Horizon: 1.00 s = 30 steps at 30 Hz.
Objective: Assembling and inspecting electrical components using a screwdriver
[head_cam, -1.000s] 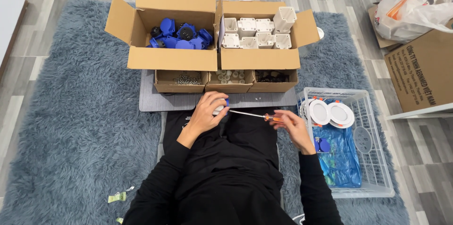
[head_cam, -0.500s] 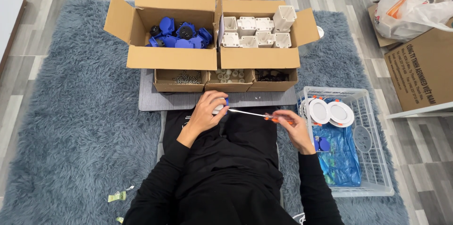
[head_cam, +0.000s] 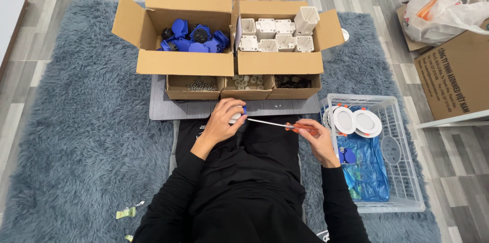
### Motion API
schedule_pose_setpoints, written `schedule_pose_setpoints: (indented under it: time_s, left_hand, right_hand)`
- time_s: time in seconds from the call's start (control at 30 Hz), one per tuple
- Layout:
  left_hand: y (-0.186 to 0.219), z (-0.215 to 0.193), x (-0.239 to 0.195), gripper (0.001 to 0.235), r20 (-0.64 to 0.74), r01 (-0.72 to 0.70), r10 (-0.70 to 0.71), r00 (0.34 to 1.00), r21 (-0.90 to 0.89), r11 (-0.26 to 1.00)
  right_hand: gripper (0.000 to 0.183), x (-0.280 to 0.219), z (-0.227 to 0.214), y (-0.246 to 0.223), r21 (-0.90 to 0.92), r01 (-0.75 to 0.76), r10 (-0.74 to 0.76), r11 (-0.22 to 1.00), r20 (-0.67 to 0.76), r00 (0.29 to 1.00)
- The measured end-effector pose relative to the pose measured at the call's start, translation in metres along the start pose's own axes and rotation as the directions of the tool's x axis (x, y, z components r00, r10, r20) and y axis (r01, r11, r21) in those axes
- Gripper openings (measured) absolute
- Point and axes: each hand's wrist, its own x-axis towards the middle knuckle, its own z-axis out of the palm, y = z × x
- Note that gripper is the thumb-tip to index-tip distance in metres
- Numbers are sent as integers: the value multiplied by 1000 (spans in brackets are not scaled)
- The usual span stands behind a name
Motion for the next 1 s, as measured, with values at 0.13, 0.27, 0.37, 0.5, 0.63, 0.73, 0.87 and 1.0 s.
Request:
schedule_pose_setpoints:
  time_s: [0.13,0.27,0.37,0.5,0.63,0.73,0.87,1.0]
  left_hand:
    - [2,-1,0,13,3,5,-5,1000,1,1000]
    - [1,-1,2,13,-8,-5,5,1000,1,1000]
    - [0,1,0,13,-9,-6,6,1000,2,1000]
    - [-1,2,0,13,-13,-12,12,1000,7,1000]
    - [-1,2,0,13,-12,-12,12,1000,3,1000]
    - [0,1,0,13,-17,-7,7,1000,0,1000]
    - [-1,2,0,13,-15,-6,7,1000,6,1000]
    - [0,1,0,13,-16,-9,9,1000,8,1000]
  right_hand:
    - [32,2,4,0,-107,-149,148,983,-19,989]
    - [22,9,-5,14,-34,-112,111,993,-19,994]
    - [23,4,-3,6,-62,-57,55,996,-29,998]
    - [31,0,-2,3,-140,24,-21,990,26,999]
    - [36,4,2,-2,-164,-79,85,983,36,996]
    - [28,7,-6,10,-71,-103,104,992,13,994]
    - [21,1,-8,13,-45,-46,45,998,-22,999]
    - [22,-1,-7,10,34,30,-30,999,-3,1000]
